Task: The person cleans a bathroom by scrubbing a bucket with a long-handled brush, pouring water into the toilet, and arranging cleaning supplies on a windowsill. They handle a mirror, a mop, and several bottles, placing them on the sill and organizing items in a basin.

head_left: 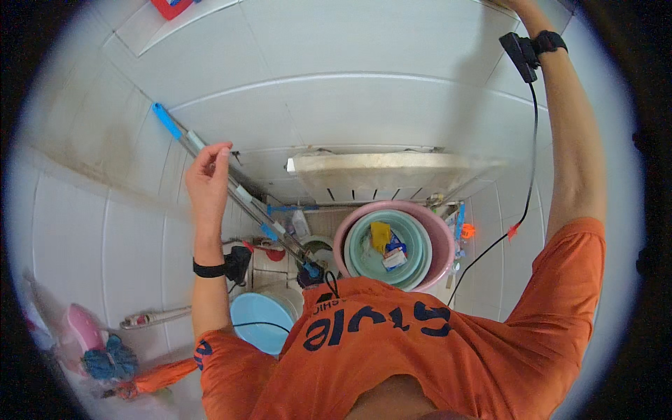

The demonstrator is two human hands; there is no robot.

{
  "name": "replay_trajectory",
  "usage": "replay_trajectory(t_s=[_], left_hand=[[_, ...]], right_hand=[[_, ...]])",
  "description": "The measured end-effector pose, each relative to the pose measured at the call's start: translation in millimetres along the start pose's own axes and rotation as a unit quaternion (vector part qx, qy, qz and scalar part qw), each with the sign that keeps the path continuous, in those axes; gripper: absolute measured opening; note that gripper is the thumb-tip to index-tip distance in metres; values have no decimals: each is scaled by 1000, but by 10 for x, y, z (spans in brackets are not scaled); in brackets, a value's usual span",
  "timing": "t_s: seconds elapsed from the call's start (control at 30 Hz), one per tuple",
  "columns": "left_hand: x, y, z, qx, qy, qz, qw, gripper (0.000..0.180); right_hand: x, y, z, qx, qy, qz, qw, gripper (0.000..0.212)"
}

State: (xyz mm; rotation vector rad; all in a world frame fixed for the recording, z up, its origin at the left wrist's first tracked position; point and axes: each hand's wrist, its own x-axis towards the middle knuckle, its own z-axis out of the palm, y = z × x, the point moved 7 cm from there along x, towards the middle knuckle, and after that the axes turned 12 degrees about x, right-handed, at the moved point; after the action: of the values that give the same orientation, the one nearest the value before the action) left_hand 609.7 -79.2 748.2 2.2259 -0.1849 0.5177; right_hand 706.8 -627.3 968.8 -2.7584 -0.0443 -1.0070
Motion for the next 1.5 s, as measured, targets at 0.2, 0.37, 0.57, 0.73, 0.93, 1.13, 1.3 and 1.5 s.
replay_trajectory(t_s=[0.2,0.37,0.57,0.73,0.93,1.13,1.3,1.5], left_hand=[[-561,-411,267,-100,-8,-63,993,15],[-739,-484,554,-173,-21,-81,981,13],[-817,-429,1102,-127,-93,-68,985,14],[-868,-547,1536,-105,-117,-57,986,24],[-651,-534,1899,72,-137,62,986,56],[-541,-722,2504,85,-187,57,977,78],[-467,-1060,2998,174,-163,86,967,68],[-229,-1486,3129,102,-207,28,973,68]], right_hand=[[-630,174,-512,-74,259,-225,936,44],[-1896,-296,78,594,179,17,784,55],[-2565,-1702,1526,483,-171,46,858,50],[-2715,-1599,2440,512,-280,184,791,40],[-2724,-1602,3126,449,-232,50,862,38],[-2892,-1924,3115,289,-111,-148,939,35],[-2993,-2037,3593,183,-147,-78,969,36],[-2987,-2318,3238,285,-80,-32,955,48]])
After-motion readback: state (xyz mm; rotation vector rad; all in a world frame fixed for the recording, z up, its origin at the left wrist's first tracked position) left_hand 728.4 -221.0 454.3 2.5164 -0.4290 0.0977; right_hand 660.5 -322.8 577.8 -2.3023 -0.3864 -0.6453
